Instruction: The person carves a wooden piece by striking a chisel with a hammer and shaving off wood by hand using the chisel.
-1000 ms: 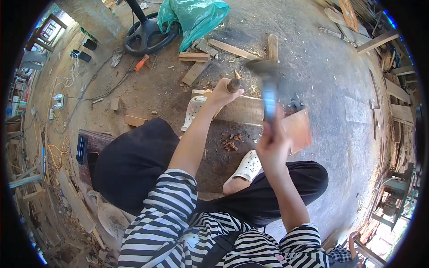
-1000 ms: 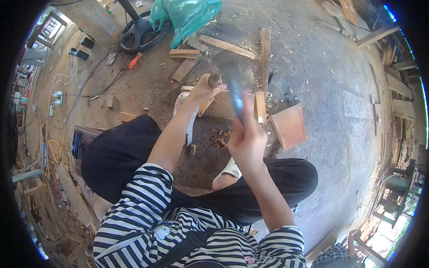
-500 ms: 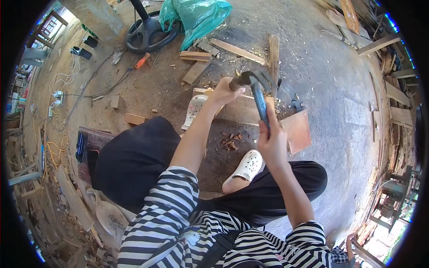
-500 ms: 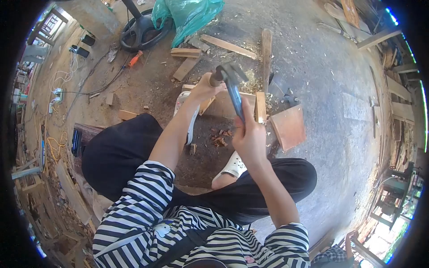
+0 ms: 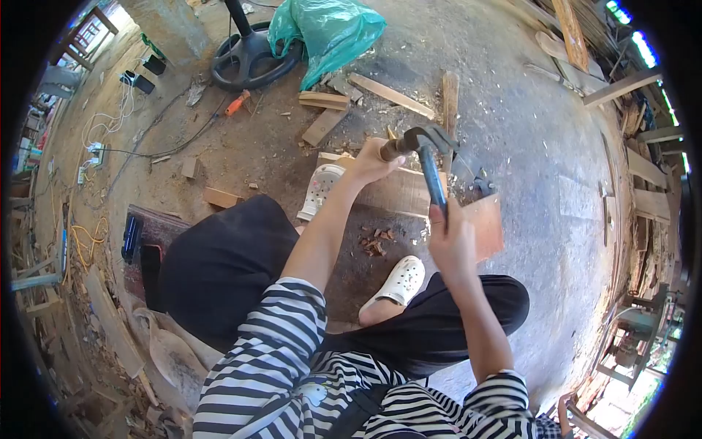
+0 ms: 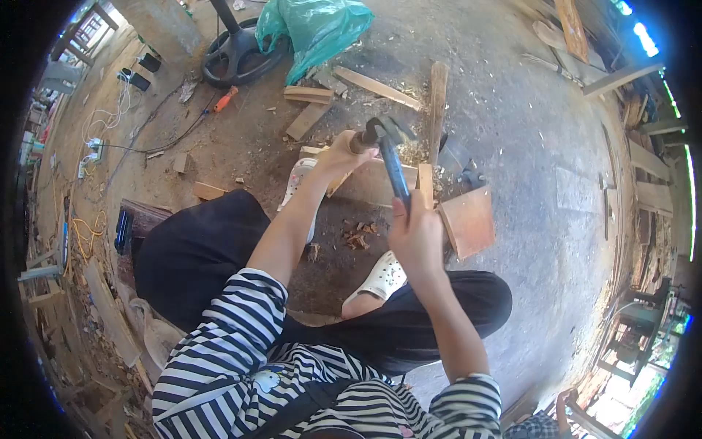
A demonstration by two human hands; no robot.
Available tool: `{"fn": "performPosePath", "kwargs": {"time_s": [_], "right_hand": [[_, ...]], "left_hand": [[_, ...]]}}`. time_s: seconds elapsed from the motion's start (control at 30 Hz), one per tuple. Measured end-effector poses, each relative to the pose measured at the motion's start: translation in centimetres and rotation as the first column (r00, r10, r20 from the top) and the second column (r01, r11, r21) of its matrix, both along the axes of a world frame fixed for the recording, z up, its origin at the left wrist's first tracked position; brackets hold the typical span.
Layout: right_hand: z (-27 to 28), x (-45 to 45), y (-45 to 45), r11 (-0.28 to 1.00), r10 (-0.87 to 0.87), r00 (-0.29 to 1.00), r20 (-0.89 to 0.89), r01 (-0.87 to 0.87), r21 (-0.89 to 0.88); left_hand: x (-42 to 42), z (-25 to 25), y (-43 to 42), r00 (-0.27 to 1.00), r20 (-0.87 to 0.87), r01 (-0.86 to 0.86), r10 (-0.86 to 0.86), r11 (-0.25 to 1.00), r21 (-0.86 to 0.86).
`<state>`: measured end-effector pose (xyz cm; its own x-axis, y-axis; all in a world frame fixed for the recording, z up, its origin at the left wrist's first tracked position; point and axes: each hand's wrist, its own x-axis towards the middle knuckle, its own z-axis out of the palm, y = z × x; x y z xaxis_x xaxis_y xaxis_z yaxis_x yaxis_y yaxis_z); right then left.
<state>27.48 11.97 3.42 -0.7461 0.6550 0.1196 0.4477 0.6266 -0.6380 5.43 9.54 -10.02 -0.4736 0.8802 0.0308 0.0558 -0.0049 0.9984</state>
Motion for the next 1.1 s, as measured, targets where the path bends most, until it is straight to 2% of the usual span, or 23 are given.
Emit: {"fn": "performPosePath", "kwargs": {"time_s": [0.03,0.1,0.17,0.23,0.27,0.3,0.37,0.4,0.47,0.57,0.6,0.67,0.7,0.77,0.8,0.83,0.87,0.9,0.97,1.0,1.03,1.07,1.1], "right_hand": [[1.3,0.6,-0.3,0.997,-0.028,0.998,0.056,0.033,-0.074],[4.2,0.5,-0.1,0.998,-0.045,0.999,-0.016,0.044,-0.053],[6.7,0.8,-0.1,0.997,-0.082,0.982,-0.171,0.083,-0.003],[7.9,-0.2,-0.8,0.986,-0.151,0.881,-0.448,0.105,-0.126],[7.1,-0.4,-1.1,0.985,-0.164,0.868,-0.468,0.115,-0.130],[4.2,-0.6,-0.4,0.975,-0.074,0.867,-0.492,0.167,0.147],[0.2,-0.6,-0.7,0.966,-0.028,0.957,-0.288,0.099,0.237],[0.3,-0.5,-0.5,0.964,-0.035,0.956,-0.293,0.109,0.243],[0.8,0.0,0.6,1.000,-0.013,0.988,0.155,0.009,0.021],[6.3,0.2,0.8,0.999,-0.035,0.999,0.027,0.035,0.008],[8.0,0.1,0.5,1.000,-0.029,0.999,0.037,0.028,0.009],[10.2,0.0,-0.5,0.977,-0.168,0.937,-0.307,0.117,-0.177],[9.0,-0.2,-0.6,0.978,-0.164,0.937,-0.309,0.113,-0.175],[3.9,-0.6,-0.7,0.987,-0.108,0.849,-0.517,0.156,0.050],[2.1,-0.8,-1.7,0.978,-0.076,0.899,-0.431,0.153,0.145],[-1.9,0.5,-0.9,0.961,-0.015,0.990,-0.138,0.053,0.273],[-1.5,0.0,-1.8,0.997,-0.077,0.990,0.117,0.078,-0.001],[-0.3,0.2,-1.8,0.996,-0.088,0.989,0.115,0.089,0.000],[3.0,0.4,-0.5,0.996,-0.087,0.984,0.156,0.085,0.023],[4.4,0.5,-0.1,0.987,-0.052,0.999,0.013,0.049,0.155],[5.8,1.0,0.3,0.985,-0.083,0.996,-0.029,0.087,0.150],[7.2,0.8,0.4,0.987,-0.094,0.975,-0.202,0.118,0.113],[9.0,1.0,0.0,0.988,-0.145,0.963,-0.227,0.153,0.016]], "left_hand": [[0.4,-0.4,-0.5,0.999,-0.042,0.005,-0.006,0.999,-0.031],[0.3,-0.5,0.0,0.996,-0.092,0.011,-0.015,0.999,-0.043],[0.5,-0.7,-0.2,0.989,-0.148,-0.011,-0.006,0.994,-0.110],[0.6,-0.4,-0.3,0.988,-0.154,-0.017,0.000,0.994,-0.110],[0.6,-0.1,-0.3,0.987,-0.164,-0.020,0.002,0.994,-0.109],[0.6,-0.4,-0.3,0.986,-0.166,-0.016,-0.002,0.994,-0.106],[0.3,-0.8,-0.2,0.987,-0.162,0.001,-0.014,0.997,-0.083],[0.6,-0.6,-0.3,0.986,-0.167,0.009,-0.022,0.997,-0.076],[1.2,-0.1,-0.5,0.993,-0.095,-0.064,0.065,0.998,0.015],[0.7,-0.2,-0.3,0.988,-0.153,-0.010,0.001,0.998,-0.055],[0.8,-0.1,-0.3,0.990,-0.143,-0.016,0.008,0.998,-0.054],[0.8,0.3,-0.6,0.989,-0.147,-0.013,0.001,0.997,-0.078],[0.7,0.1,-0.5,0.989,-0.148,-0.017,0.005,0.997,-0.075],[0.4,-0.3,-0.3,0.985,-0.172,0.012,-0.024,0.997,-0.070],[0.2,-0.2,-0.2,0.984,-0.179,0.008,-0.019,0.998,-0.063],[0.2,-0.2,-0.2,0.996,-0.083,0.021,-0.024,0.999,-0.038],[0.7,-0.2,-0.4,0.999,0.019,0.040,-0.040,0.999,-0.018],[1.0,-0.1,-0.5,0.999,0.017,0.051,-0.051,0.999,-0.017],[0.9,0.1,-0.3,0.994,-0.110,-0.001,0.003,1.000,0.022],[0.9,-0.1,-0.1,0.994,-0.109,0.007,-0.004,1.000,0.023],[0.6,-0.2,0.2,0.990,-0.140,0.008,-0.009,1.000,-0.009],[0.6,-0.5,0.0,0.986,-0.165,0.007,-0.015,0.999,-0.050],[0.6,-0.6,-0.1,0.987,-0.161,0.002,-0.010,0.999,-0.054]]}}
